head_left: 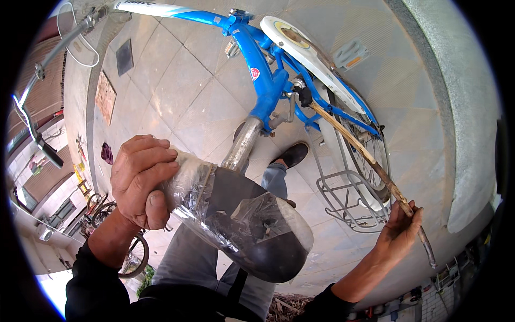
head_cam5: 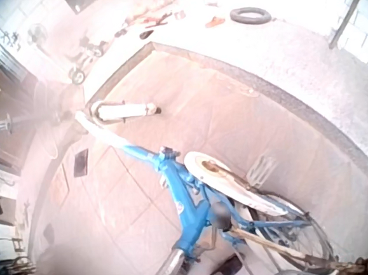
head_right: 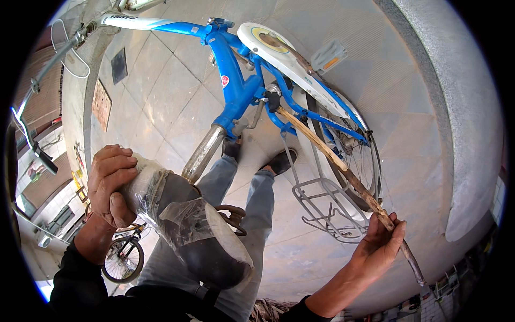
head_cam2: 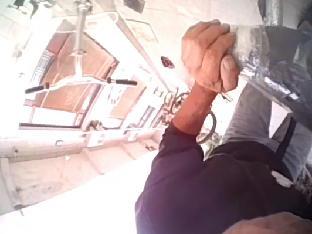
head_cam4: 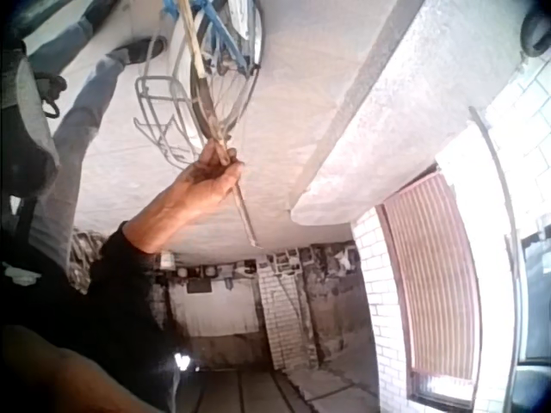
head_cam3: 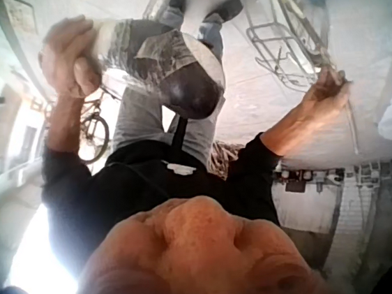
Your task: The person uses a long stick to manipulate parts of a blue and white bicycle, then removes a plastic-wrapped seat. They walk to a second bicycle, remove a dirty, wrapped object from the frame, and carry it to a pile of debris.
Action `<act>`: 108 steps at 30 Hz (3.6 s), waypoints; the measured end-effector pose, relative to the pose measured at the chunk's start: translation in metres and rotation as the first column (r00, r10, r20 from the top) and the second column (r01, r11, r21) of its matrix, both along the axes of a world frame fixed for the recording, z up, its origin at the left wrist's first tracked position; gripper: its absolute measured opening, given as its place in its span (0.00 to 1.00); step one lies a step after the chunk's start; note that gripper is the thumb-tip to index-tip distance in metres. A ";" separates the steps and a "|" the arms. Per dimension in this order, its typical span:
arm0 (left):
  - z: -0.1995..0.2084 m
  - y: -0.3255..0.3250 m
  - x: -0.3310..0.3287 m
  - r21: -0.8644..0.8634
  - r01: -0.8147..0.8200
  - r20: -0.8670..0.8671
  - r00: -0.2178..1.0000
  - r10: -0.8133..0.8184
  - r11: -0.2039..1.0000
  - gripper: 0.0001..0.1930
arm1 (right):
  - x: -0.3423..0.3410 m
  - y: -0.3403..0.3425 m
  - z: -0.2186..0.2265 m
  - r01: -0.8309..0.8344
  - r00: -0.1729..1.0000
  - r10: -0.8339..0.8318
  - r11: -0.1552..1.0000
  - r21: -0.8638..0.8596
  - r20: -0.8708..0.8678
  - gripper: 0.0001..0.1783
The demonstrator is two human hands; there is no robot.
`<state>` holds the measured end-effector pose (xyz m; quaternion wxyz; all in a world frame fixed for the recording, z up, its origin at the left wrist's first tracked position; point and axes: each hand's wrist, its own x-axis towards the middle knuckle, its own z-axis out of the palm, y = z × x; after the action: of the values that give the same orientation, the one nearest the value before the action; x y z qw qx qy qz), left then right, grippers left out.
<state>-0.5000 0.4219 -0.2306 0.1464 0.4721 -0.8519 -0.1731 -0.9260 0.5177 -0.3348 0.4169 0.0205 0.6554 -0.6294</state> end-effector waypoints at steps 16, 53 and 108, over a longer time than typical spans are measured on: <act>-0.001 -0.004 -0.005 -0.004 0.009 -0.035 0.999 -0.009 1.000 0.13 | 0.026 0.040 0.041 0.017 0.999 -0.020 0.996 -0.085 -0.033 0.13; 0.007 0.008 -0.042 0.189 -0.718 -0.010 0.680 0.733 0.669 0.21 | 0.013 0.022 0.061 0.000 1.000 -0.001 0.997 -0.078 -0.010 0.11; -0.002 0.012 -0.043 0.144 -0.740 -0.054 0.657 0.752 0.657 0.21 | 0.011 -0.070 -0.028 -0.110 0.992 0.107 0.992 0.055 0.061 0.12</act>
<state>-0.5430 0.4335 -0.2322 0.2247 0.7773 -0.5627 -0.1694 -0.9150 0.4480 -0.3632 0.4686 0.0153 0.6611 -0.5857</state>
